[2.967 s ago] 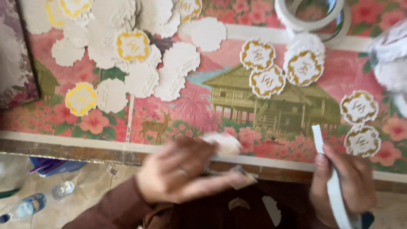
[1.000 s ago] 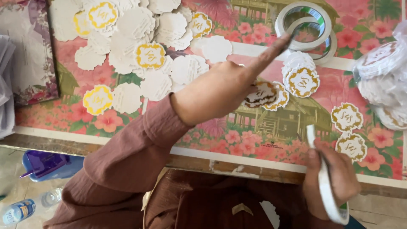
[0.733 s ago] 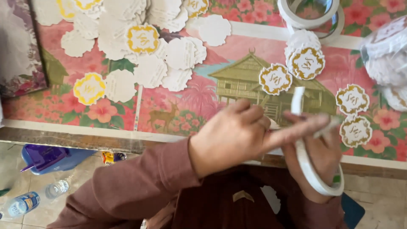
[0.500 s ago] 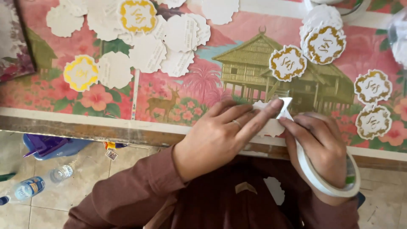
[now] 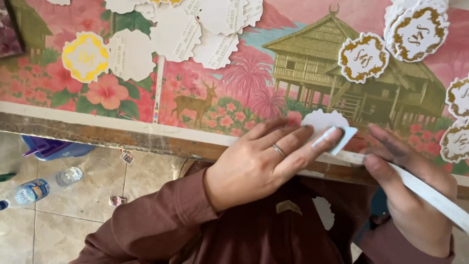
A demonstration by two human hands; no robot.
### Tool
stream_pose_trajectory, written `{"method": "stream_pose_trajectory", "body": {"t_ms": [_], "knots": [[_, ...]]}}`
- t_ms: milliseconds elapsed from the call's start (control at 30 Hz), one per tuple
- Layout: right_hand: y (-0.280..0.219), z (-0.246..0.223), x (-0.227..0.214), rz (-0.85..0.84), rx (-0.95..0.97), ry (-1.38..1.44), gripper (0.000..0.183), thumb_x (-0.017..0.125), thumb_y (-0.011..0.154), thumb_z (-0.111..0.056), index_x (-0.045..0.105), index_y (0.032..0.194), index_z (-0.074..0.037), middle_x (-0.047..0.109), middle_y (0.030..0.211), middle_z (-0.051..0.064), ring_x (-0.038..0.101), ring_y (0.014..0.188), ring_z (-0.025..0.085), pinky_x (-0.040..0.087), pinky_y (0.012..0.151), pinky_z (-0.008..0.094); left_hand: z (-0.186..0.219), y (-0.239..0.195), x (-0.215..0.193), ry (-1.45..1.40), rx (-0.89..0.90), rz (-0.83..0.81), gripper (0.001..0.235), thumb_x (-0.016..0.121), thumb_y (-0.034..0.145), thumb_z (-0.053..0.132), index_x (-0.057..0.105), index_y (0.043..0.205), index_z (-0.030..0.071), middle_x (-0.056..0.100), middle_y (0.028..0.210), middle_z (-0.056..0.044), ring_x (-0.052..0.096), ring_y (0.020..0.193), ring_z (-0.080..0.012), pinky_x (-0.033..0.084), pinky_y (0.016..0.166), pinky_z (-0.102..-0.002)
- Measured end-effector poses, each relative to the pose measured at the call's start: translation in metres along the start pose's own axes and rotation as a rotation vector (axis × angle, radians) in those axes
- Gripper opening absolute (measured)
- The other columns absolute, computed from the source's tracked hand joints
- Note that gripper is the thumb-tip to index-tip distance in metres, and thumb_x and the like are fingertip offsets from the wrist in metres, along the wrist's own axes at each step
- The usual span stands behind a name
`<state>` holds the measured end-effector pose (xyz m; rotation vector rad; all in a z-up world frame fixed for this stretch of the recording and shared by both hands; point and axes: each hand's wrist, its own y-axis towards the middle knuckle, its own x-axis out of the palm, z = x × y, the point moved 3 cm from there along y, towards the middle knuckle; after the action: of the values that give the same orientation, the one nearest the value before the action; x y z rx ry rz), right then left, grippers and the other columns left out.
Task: The person applies double-sided tape to the back of small, white, flower-shaped paper cutouts. They pick up each cutout, press a strip of tape onto it, and then place the cutout onto a table covered with a floral-patterned cloth.
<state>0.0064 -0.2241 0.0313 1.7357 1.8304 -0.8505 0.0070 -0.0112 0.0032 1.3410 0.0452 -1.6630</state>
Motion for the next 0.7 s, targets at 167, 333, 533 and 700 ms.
{"method": "stream_pose_trajectory", "body": {"t_ms": [167,333,533,700], "knots": [[0.009,-0.008,0.006,-0.033,-0.085,-0.018,0.033,0.059,0.090,-0.002,0.060,0.121,0.010,0.064,0.118,0.019,0.063,0.101,0.022,0.048,0.090,0.031,-0.003,0.000,-0.003,0.020,0.004,-0.003,0.037,0.038,0.110,0.004,0.032,0.146,0.008,0.066,0.124,-0.009,0.067,0.115,-0.0267,0.052,0.108,-0.040],[0.012,-0.012,0.010,-0.075,-0.123,-0.079,0.033,0.057,0.091,-0.002,0.060,0.124,0.004,0.065,0.118,0.014,0.063,0.106,0.021,0.049,0.094,0.031,-0.003,0.001,-0.006,0.042,0.076,0.011,0.033,0.043,0.112,0.013,0.036,0.145,0.013,0.068,0.124,-0.004,0.067,0.114,-0.0210,0.053,0.107,-0.036],[0.005,-0.019,0.009,0.067,-0.400,-0.302,0.021,0.067,0.098,0.005,0.068,0.118,0.009,0.070,0.110,0.021,0.067,0.099,0.029,0.050,0.096,0.040,0.012,0.002,0.004,0.248,0.022,-0.121,0.043,0.040,0.109,0.013,0.029,0.150,0.017,0.067,0.115,0.002,0.061,0.121,-0.0210,0.048,0.104,-0.039],[-0.001,-0.004,0.011,0.130,-0.439,-0.423,0.012,0.075,0.098,0.000,0.073,0.107,0.007,0.069,0.104,0.021,0.065,0.100,0.033,0.050,0.096,0.043,0.033,0.001,0.028,0.421,-0.039,-0.137,0.046,0.038,0.107,0.034,0.045,0.136,-0.001,0.057,0.127,-0.008,0.055,0.123,-0.0249,0.049,0.101,-0.037]]}}
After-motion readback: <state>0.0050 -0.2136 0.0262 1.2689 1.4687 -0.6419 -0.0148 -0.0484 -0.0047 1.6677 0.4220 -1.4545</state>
